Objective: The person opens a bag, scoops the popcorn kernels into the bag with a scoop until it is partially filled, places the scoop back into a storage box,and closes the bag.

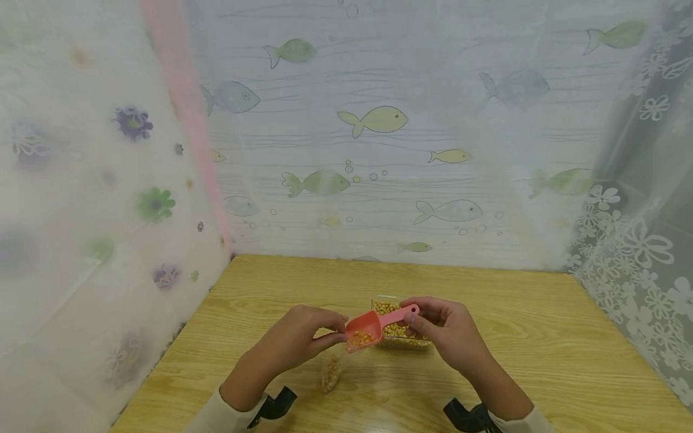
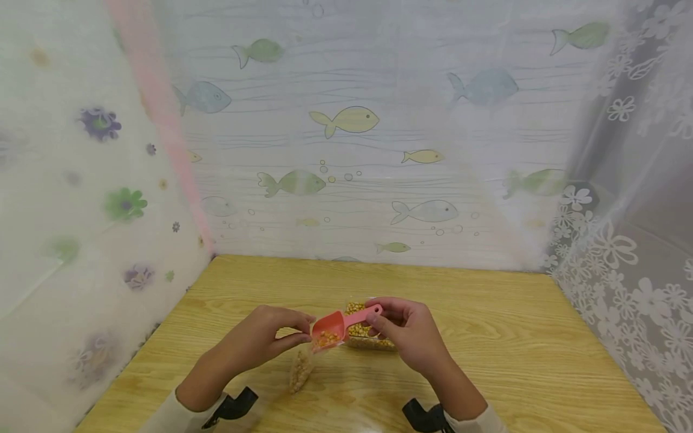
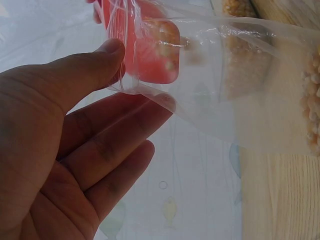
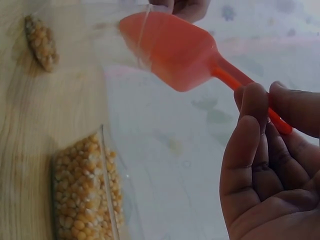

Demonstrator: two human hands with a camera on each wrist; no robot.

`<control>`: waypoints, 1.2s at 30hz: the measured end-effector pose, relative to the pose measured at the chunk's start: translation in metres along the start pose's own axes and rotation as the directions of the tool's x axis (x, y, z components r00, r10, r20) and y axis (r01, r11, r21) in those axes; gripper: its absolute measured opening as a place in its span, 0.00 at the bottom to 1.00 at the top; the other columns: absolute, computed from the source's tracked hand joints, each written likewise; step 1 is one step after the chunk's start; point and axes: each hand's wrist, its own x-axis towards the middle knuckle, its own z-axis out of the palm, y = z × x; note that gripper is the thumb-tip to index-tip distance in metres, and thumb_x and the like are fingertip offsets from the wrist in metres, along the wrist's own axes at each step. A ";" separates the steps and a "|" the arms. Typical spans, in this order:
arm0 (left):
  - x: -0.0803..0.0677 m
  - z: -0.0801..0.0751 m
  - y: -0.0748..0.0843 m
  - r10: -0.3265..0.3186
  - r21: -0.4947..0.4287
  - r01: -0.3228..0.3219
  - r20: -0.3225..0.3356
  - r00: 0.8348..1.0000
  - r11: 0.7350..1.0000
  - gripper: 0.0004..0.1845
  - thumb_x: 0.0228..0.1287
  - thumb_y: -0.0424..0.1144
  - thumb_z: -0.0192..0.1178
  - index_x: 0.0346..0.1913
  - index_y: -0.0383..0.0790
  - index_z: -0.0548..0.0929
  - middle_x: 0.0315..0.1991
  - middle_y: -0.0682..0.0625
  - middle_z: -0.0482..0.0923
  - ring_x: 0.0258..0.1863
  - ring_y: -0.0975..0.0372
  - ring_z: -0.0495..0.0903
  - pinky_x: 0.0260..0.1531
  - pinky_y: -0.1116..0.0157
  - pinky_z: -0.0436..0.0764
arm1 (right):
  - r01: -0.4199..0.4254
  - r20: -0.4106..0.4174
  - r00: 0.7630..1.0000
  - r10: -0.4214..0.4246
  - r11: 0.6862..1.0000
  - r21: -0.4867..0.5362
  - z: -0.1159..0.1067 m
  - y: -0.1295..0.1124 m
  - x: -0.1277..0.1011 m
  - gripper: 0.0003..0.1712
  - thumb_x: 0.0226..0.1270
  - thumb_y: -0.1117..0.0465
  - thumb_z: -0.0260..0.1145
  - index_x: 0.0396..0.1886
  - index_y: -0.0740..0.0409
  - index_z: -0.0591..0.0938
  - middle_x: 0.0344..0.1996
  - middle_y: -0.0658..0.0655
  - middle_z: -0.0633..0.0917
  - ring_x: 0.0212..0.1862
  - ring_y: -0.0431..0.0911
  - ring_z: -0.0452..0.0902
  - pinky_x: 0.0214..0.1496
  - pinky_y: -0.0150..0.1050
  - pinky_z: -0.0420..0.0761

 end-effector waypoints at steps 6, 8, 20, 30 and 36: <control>0.001 0.000 0.000 0.006 0.009 -0.006 -0.001 1.000 1.000 0.03 0.70 0.44 0.69 0.43 0.53 0.89 0.48 0.58 0.90 0.46 0.72 0.87 0.46 0.70 0.86 | 0.046 0.011 0.999 -0.045 0.998 -0.032 0.002 -0.002 -0.002 0.17 0.73 0.57 0.71 0.56 0.59 0.87 0.43 0.61 0.90 0.38 0.47 0.90 0.45 0.46 0.90; 0.001 0.000 -0.001 0.009 0.011 -0.009 -0.001 1.000 1.000 0.04 0.69 0.43 0.69 0.44 0.52 0.89 0.48 0.58 0.90 0.46 0.72 0.87 0.46 0.71 0.86 | 0.061 0.017 0.998 -0.060 0.997 -0.043 0.003 -0.003 -0.003 0.16 0.73 0.57 0.71 0.56 0.58 0.87 0.43 0.61 0.90 0.38 0.48 0.90 0.44 0.45 0.90; 0.000 -0.001 -0.002 0.004 -0.012 -0.004 0.002 1.000 1.000 0.08 0.69 0.43 0.69 0.48 0.53 0.89 0.47 0.60 0.90 0.46 0.73 0.87 0.47 0.73 0.86 | 0.119 0.006 0.993 -0.118 0.988 -0.095 0.005 -0.009 -0.006 0.15 0.73 0.57 0.71 0.55 0.57 0.87 0.42 0.60 0.90 0.39 0.51 0.91 0.45 0.48 0.90; -0.001 0.000 -0.002 0.016 0.005 -0.016 -0.008 1.000 1.000 0.01 0.71 0.45 0.67 0.41 0.55 0.87 0.47 0.60 0.89 0.46 0.72 0.88 0.47 0.70 0.86 | 0.153 -0.037 0.987 -0.158 0.981 -0.118 -0.004 -0.011 -0.007 0.15 0.74 0.59 0.69 0.56 0.58 0.86 0.40 0.61 0.90 0.36 0.47 0.90 0.41 0.42 0.90; 0.000 0.000 -0.001 0.004 0.028 -0.004 -0.003 1.000 1.000 0.04 0.72 0.46 0.66 0.39 0.53 0.87 0.49 0.57 0.89 0.47 0.71 0.88 0.49 0.69 0.86 | 0.179 -0.078 0.979 -0.189 0.976 -0.121 -0.012 -0.013 -0.006 0.14 0.75 0.61 0.68 0.56 0.59 0.86 0.39 0.58 0.91 0.36 0.50 0.89 0.39 0.40 0.90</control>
